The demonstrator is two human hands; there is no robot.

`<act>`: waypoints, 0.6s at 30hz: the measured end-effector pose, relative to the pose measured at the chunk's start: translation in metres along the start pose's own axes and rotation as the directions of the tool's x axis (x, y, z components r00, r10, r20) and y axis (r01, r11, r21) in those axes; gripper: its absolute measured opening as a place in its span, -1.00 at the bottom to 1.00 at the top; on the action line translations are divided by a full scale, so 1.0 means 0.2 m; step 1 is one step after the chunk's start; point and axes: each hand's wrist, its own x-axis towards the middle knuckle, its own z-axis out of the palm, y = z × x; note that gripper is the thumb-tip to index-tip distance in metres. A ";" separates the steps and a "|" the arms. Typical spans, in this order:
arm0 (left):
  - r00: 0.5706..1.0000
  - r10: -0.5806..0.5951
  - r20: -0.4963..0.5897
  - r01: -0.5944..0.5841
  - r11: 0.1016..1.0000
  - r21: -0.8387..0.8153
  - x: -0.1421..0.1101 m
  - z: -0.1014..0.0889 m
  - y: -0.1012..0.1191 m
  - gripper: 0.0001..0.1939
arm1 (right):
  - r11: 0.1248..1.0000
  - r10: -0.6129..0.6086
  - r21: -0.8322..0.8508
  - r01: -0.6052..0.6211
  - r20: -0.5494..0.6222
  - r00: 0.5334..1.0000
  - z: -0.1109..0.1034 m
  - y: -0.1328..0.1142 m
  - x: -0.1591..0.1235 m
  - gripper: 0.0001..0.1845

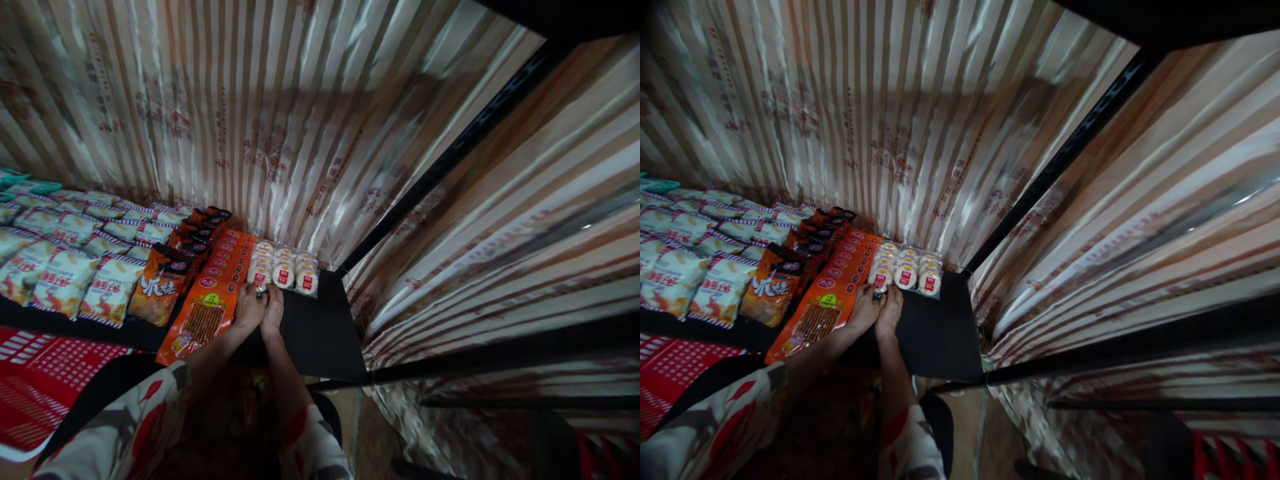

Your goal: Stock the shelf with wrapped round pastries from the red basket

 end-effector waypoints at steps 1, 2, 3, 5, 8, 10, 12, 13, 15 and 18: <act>1.000 0.003 -0.003 -0.003 1.000 -0.002 0.00 0.00 0.00 -0.58 | 1.000 -0.001 0.009 0.001 -0.002 1.000 0.00 0.00 0.00 -0.58; 1.000 0.009 -0.007 -0.009 1.000 -0.004 0.00 0.00 0.00 -0.58 | 1.000 -0.004 0.018 0.004 -0.004 1.000 0.00 0.00 0.00 -0.59; 1.000 0.013 -0.011 -0.013 1.000 -0.006 -0.01 0.01 0.00 -0.58 | 1.000 -0.007 0.024 0.008 -0.006 1.000 0.00 0.00 0.00 -0.59; 1.000 0.016 -0.016 -0.016 1.000 -0.008 -0.01 0.01 0.00 -0.58 | 0.999 -0.012 0.030 0.013 -0.009 1.000 -0.01 0.00 0.00 -0.60; 1.000 0.017 -0.018 -0.017 1.000 -0.014 -0.04 0.00 0.01 -0.58 | 0.999 -0.017 0.032 0.018 -0.017 1.000 -0.04 -0.02 -0.01 -0.60; 0.999 0.028 -0.020 -0.028 0.999 -0.018 -0.06 -0.02 0.02 -0.60 | 0.999 -0.017 0.031 0.017 -0.013 1.000 -0.06 -0.04 -0.02 -0.60; 0.999 0.037 -0.022 -0.037 0.999 -0.015 -0.08 -0.03 0.03 -0.63 | 0.999 -0.013 0.037 0.013 -0.003 1.000 -0.08 -0.06 -0.04 -0.60; 0.999 0.040 -0.020 -0.040 0.999 -0.012 -0.10 -0.03 0.04 -0.65 | 0.999 -0.011 0.043 0.011 -0.001 1.000 -0.09 -0.07 -0.05 -0.60; 0.999 0.043 -0.014 -0.043 0.999 -0.010 -0.13 -0.04 0.04 -0.67 | 0.998 -0.007 0.056 0.007 -0.003 1.000 -0.12 -0.09 -0.09 -0.61; 0.999 0.048 0.016 -0.047 0.998 -0.032 -0.19 -0.05 0.04 -0.69 | 0.998 0.009 0.068 -0.008 -0.006 1.000 -0.15 -0.10 -0.15 -0.60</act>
